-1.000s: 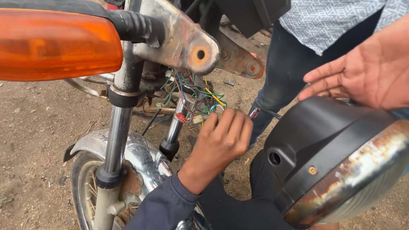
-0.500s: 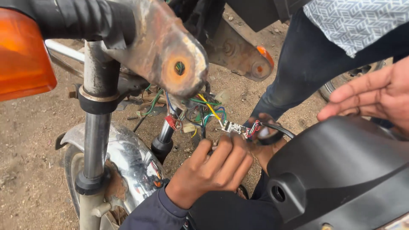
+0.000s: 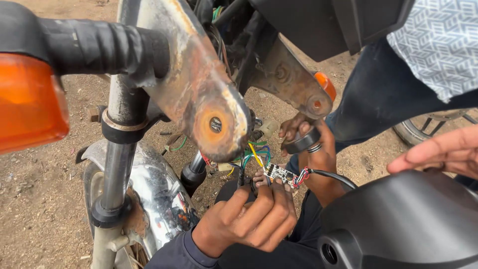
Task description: Repairing and rewiring a motorcycle headlight assembly.
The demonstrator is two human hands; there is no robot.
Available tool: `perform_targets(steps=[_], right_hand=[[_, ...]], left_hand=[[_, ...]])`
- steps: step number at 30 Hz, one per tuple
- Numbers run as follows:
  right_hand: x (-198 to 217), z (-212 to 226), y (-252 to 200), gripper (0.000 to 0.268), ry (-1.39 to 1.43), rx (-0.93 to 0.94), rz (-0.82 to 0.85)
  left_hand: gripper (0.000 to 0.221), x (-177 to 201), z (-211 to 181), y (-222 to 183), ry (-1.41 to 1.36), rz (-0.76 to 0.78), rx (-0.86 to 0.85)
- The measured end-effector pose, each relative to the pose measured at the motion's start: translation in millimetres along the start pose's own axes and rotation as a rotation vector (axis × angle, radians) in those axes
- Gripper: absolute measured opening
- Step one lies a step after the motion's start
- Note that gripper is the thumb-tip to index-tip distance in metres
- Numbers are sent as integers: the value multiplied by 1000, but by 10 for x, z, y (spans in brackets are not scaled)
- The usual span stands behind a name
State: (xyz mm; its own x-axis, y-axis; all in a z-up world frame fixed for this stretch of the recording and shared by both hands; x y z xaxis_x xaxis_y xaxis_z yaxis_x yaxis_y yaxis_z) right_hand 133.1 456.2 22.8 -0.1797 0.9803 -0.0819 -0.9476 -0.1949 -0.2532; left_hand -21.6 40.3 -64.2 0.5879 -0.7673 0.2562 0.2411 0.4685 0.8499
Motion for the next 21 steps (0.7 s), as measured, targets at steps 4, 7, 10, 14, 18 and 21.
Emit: perform_targets(steps=[4, 7, 10, 14, 18, 21], right_hand=[[5, 76, 77, 56, 6, 4, 58], [15, 142, 137, 58, -2, 18, 102], [-30, 165, 139, 59, -11, 33, 131], [-96, 164, 48, 55, -71, 51, -88], [19, 122, 3, 51, 28, 31, -112], [101, 99, 19, 45, 66, -90, -201]], left_hand=[[12, -10, -7, 19, 11, 45, 0], [15, 67, 20, 54, -21, 99, 18], [13, 226, 171, 242, -74, 84, 51], [3, 361, 25, 33, -298, 25, 381], [4, 245, -205, -301, -649, 12, 935], [17, 95, -439, -336, -1064, 314, 1349]])
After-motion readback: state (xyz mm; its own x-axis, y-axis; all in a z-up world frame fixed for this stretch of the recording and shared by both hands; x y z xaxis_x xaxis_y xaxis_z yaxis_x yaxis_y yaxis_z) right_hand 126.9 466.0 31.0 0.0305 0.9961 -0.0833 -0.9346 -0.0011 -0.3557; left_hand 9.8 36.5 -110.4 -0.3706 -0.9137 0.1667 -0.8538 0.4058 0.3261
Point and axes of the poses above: each hand's wrist, its own y-axis towards the middle knuckle, its own x-axis out of the back of the hand, z = x × y, the point moved 2 cm from there along y, towards the middle knuckle, and after that the axes turned 9 degrees about y, right-handed, at the moved point
